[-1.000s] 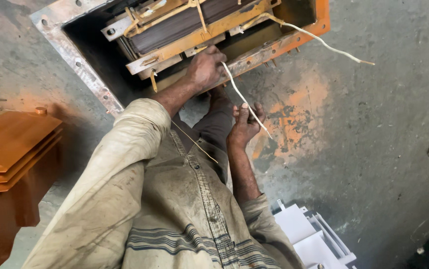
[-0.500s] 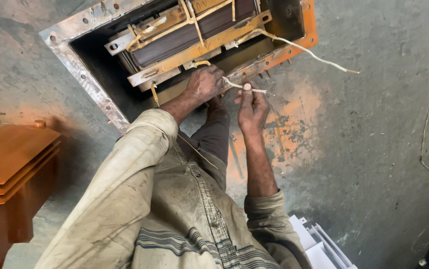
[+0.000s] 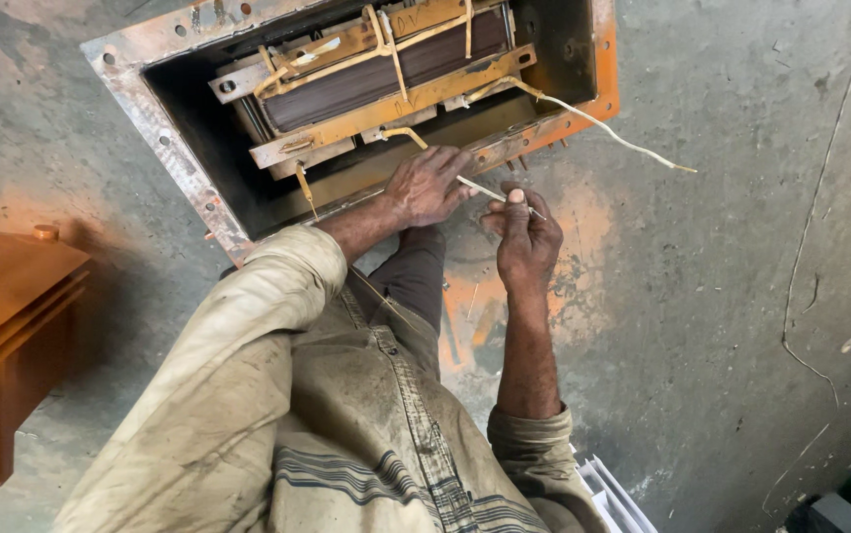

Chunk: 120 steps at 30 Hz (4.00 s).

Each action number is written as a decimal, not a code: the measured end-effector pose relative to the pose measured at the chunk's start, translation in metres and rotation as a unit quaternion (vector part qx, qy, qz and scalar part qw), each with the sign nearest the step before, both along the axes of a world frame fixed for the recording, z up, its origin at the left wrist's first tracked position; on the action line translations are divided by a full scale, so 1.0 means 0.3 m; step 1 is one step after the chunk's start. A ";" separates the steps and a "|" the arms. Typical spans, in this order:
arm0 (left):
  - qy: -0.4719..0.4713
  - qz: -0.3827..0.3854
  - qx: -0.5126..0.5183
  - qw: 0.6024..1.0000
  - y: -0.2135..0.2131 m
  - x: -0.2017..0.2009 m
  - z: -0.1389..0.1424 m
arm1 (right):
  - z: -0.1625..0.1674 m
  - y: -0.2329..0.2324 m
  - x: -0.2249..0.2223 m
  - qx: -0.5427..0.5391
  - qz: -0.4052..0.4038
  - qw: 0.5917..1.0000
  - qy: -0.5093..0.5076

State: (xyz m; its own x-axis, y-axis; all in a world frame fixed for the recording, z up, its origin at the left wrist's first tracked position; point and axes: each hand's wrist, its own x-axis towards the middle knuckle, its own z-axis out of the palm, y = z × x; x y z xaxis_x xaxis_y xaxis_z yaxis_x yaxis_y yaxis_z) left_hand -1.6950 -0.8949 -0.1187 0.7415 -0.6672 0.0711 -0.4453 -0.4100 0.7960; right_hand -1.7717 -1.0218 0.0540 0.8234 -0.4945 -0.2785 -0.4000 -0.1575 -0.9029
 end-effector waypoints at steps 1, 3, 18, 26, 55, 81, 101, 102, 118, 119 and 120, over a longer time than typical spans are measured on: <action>0.026 -0.005 -0.010 1.000 -0.001 -0.003 0.000 | -0.007 -0.005 -0.002 0.005 -0.005 1.000 0.001; 0.077 -0.018 -0.012 0.997 -0.006 0.001 -0.002 | -0.021 -0.008 -0.004 0.008 -0.008 1.000 0.002; 0.121 -0.123 0.075 0.982 0.006 0.112 0.001 | 0.039 -0.032 -0.016 -0.060 0.149 0.987 -0.020; 0.071 -0.130 0.071 0.986 0.002 0.104 -0.039 | 0.051 -0.049 0.012 -0.086 0.167 0.982 0.015; 0.150 0.151 0.016 0.977 0.276 0.028 0.084 | -0.122 -0.090 -0.312 0.056 0.023 0.995 0.075; 0.048 0.816 -0.192 0.544 1.684 -1.256 0.371 | -0.336 0.781 -0.656 0.036 0.299 0.908 0.290; 0.211 0.779 -0.503 0.308 2.585 -1.619 0.241 | -0.446 1.775 -0.737 -0.160 0.576 0.770 0.225; 0.216 0.788 -0.487 0.308 2.579 -1.638 0.256 | -0.439 1.793 -0.731 -0.159 0.575 0.772 0.219; 0.218 0.536 -0.384 0.720 2.168 -1.394 0.744 | 0.176 2.019 -0.645 0.072 0.665 0.729 -0.149; 0.193 0.509 -0.304 0.782 2.130 -1.382 0.745 | 0.179 1.991 -0.627 0.126 0.653 0.742 -0.083; 0.163 0.474 -0.223 0.836 2.089 -1.365 0.741 | 0.175 1.959 -0.611 0.180 0.634 0.752 -0.019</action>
